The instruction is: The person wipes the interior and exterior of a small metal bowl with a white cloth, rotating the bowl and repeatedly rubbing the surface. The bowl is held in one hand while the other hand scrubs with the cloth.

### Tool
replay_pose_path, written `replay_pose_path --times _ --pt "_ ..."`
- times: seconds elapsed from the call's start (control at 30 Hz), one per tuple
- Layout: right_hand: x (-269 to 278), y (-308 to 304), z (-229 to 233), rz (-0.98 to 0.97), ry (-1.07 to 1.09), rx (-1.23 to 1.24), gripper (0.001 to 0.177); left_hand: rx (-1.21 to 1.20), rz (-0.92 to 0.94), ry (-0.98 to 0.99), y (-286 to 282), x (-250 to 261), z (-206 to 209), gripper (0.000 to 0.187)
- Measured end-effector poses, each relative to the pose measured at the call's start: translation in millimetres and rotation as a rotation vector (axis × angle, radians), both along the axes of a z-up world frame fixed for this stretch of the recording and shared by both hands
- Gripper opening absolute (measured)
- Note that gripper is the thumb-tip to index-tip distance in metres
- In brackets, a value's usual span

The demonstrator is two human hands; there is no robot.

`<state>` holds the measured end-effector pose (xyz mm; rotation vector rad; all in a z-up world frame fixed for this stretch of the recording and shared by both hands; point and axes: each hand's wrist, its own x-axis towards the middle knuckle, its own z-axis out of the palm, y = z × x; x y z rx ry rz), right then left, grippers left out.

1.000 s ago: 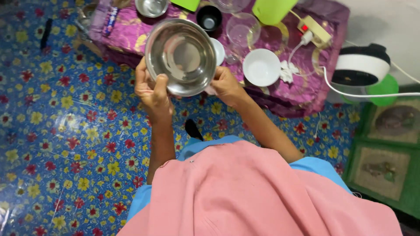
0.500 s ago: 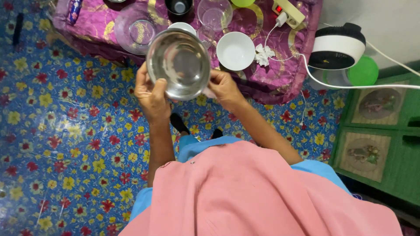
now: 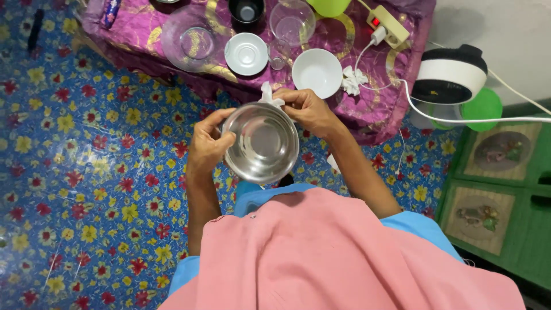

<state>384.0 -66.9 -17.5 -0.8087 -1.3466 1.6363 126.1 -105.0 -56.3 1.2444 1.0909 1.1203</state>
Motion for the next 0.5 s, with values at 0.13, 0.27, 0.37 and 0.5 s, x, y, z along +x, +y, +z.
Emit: replay_pose_path --times 0.13,0.27,0.37,0.5 --pt "-15 24 -15 -0.044 0.026 0.037 0.019 0.054 0.122 0.036 21 -20 18 0.056" --pt "-46 41 -30 -0.123 0.074 -0.034 0.028 0.045 0.409 -0.06 37 -32 30 0.051" --pt "-75 57 -38 -0.17 0.109 -0.092 0.031 0.03 0.58 -0.228 52 -30 27 0.046" --pt "-95 91 -44 -0.245 0.124 -0.1 0.024 0.045 0.528 -0.126 63 -52 47 0.052"
